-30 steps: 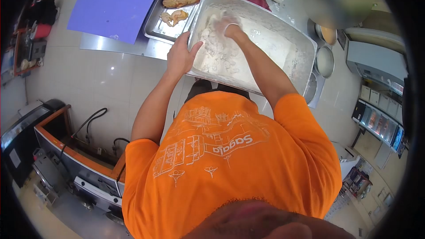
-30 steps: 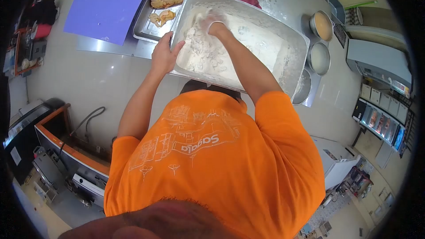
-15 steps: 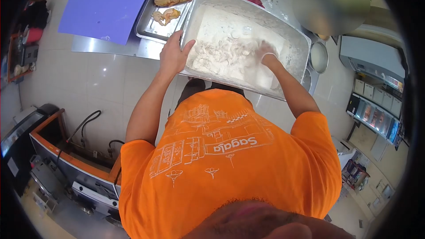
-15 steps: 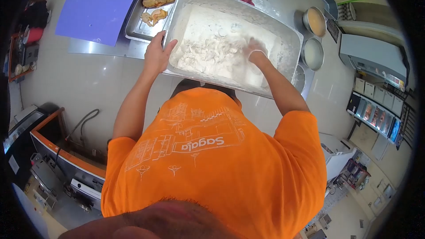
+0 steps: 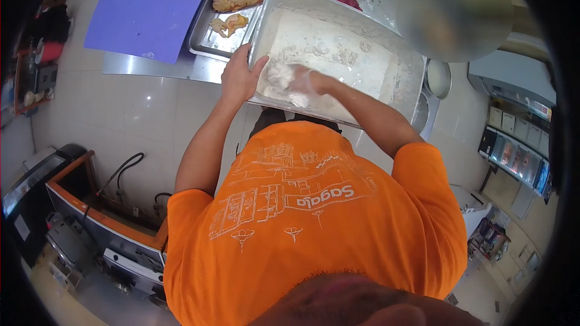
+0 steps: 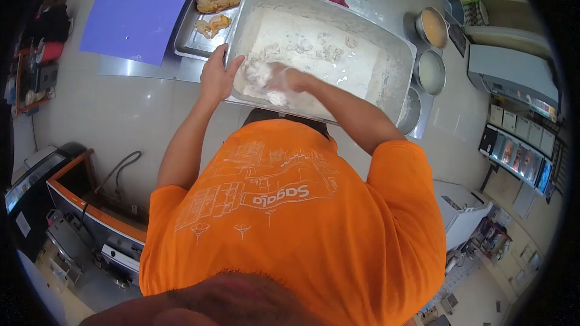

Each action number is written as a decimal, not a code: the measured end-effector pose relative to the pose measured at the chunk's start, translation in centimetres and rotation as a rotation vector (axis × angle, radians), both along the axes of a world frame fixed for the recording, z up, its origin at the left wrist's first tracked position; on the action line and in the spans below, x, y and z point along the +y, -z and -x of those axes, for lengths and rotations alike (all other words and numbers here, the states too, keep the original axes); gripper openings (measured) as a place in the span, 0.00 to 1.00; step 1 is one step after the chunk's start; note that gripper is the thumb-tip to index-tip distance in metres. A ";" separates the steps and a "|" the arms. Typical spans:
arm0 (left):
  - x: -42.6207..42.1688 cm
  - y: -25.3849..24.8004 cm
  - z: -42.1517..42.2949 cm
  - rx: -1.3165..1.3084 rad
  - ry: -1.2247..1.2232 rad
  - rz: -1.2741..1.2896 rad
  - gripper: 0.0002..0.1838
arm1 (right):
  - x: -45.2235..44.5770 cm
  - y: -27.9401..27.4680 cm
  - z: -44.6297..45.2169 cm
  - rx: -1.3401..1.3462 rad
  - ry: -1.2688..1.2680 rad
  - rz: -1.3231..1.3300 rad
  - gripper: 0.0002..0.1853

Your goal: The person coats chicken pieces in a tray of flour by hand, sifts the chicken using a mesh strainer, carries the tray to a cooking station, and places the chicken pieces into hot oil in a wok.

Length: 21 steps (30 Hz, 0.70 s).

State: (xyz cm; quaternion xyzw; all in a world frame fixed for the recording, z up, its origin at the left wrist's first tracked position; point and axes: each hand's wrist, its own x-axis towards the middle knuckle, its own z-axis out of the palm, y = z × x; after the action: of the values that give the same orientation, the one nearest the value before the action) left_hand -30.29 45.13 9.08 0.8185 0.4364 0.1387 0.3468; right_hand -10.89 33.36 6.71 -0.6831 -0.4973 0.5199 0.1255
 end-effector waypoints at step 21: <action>-0.1 -0.5 0.1 -0.028 -0.040 0.044 0.30 | -4.8 7.6 -9.3 -0.950 0.132 -0.026 0.31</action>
State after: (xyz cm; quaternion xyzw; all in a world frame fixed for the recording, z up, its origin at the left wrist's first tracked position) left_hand -30.40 45.06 9.59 0.7999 0.4506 0.1474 0.3679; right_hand -1.62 28.61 -0.91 -0.8736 -0.4616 0.1349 -0.0746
